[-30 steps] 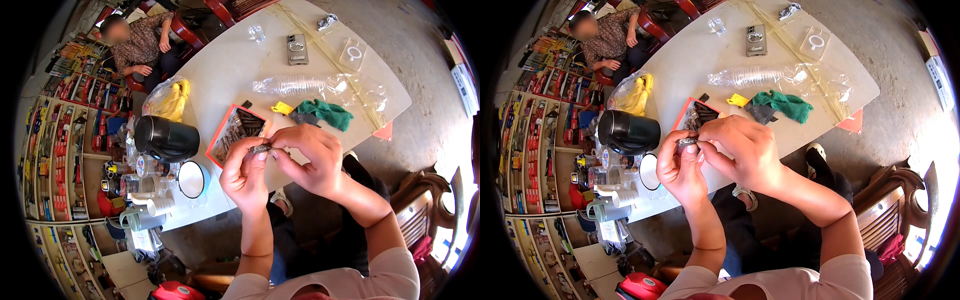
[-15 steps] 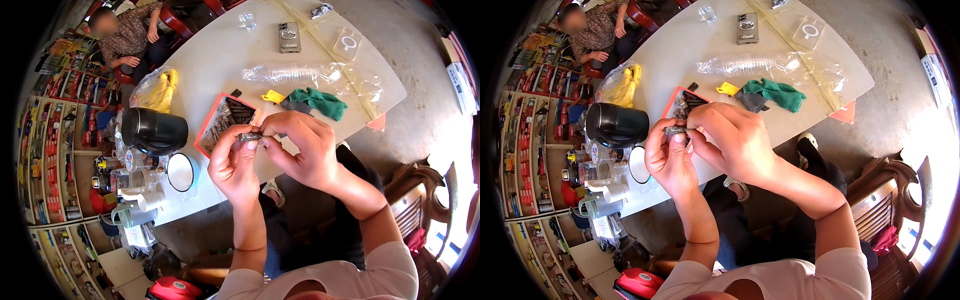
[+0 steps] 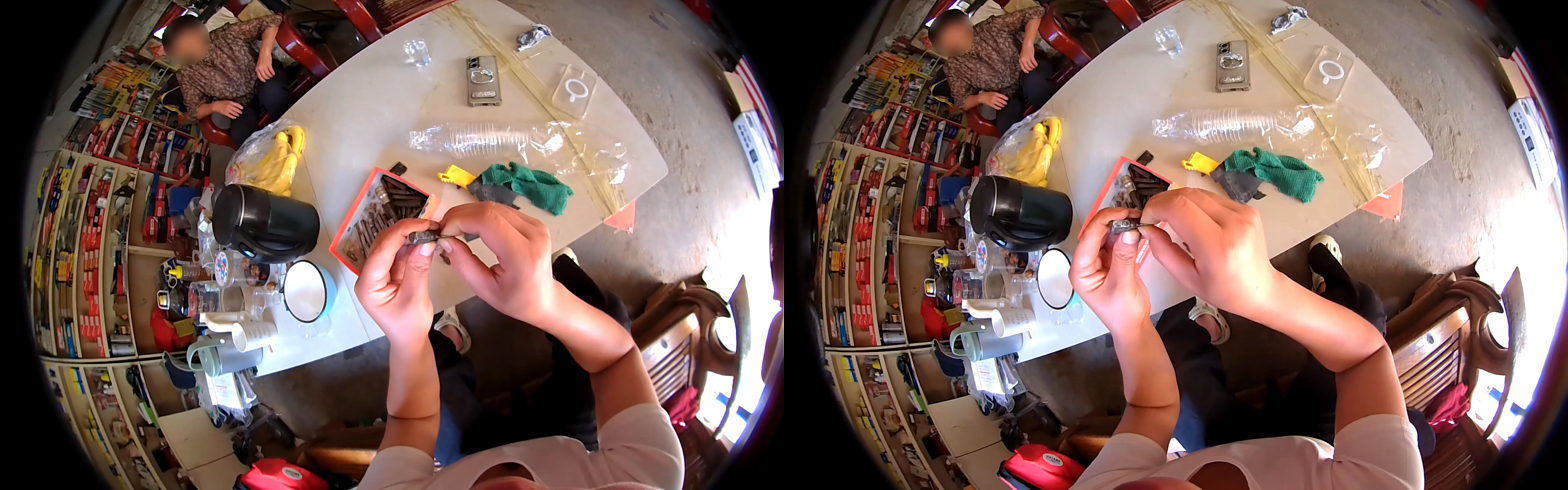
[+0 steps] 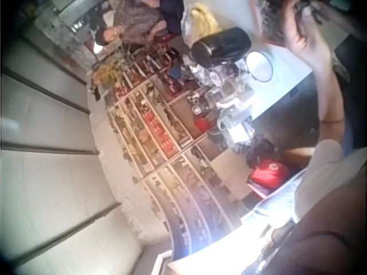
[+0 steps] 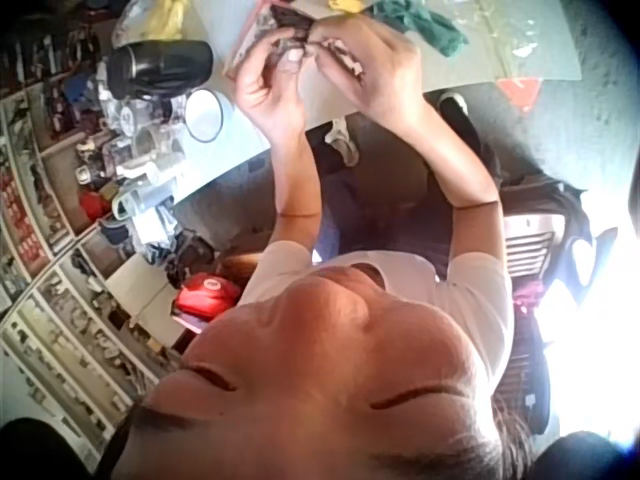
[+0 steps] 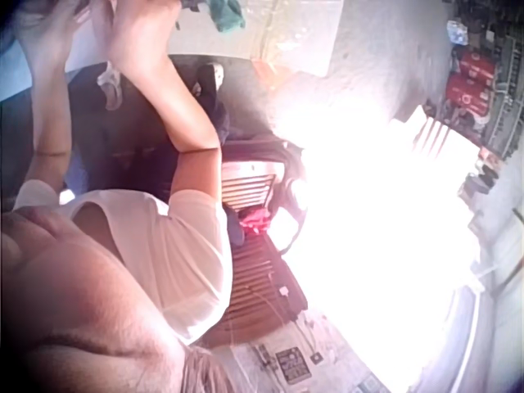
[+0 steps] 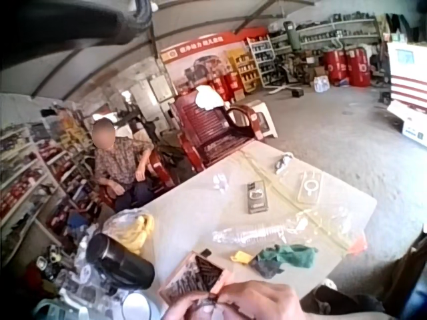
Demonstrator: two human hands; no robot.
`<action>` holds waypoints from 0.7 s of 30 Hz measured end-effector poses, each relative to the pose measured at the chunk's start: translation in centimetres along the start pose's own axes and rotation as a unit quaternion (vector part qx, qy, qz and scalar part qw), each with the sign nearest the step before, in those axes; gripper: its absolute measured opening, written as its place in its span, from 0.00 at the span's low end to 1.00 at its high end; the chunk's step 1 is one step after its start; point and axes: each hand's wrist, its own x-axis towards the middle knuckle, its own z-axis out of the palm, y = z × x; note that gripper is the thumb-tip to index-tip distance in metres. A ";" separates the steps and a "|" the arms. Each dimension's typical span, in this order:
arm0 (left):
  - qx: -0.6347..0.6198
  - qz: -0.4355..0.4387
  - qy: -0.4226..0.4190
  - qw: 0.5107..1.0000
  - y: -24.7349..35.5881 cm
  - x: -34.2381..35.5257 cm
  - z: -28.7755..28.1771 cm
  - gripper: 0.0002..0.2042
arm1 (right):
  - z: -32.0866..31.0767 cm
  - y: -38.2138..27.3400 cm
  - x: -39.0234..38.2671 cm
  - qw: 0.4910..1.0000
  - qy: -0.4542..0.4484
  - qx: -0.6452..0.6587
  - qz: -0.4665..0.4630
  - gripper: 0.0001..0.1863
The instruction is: The person works on a table to assemble or repair small metal components, using a utility knife to trim or scrape material from the items.
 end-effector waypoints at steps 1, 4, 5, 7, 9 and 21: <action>-0.023 -0.016 0.000 1.000 -0.1 0.0 0.0 0.11 | 0.0 0.0 0.0 1.000 0.000 0.003 0.000 0.12; -0.065 -0.045 0.001 0.997 -0.4 0.0 -0.2 0.11 | -0.3 -0.4 0.1 0.999 -0.021 0.002 0.030 0.12; -0.061 -0.045 -0.001 0.997 -0.3 0.0 -0.2 0.10 | -0.2 -0.4 0.0 0.999 -0.022 0.004 0.032 0.11; -0.039 -0.043 0.000 0.998 -0.2 0.3 0.0 0.10 | 0.0 -0.2 0.3 1.000 -0.015 0.006 0.027 0.11; 0.013 -0.013 0.020 1.000 -0.4 -0.1 -0.1 0.11 | 0.0 -0.3 0.2 1.000 -0.009 0.006 0.028 0.10; -0.129 -0.086 -0.005 0.988 -0.5 0.2 -0.2 0.11 | 0.0 -0.4 0.4 0.999 -0.011 0.020 0.044 0.08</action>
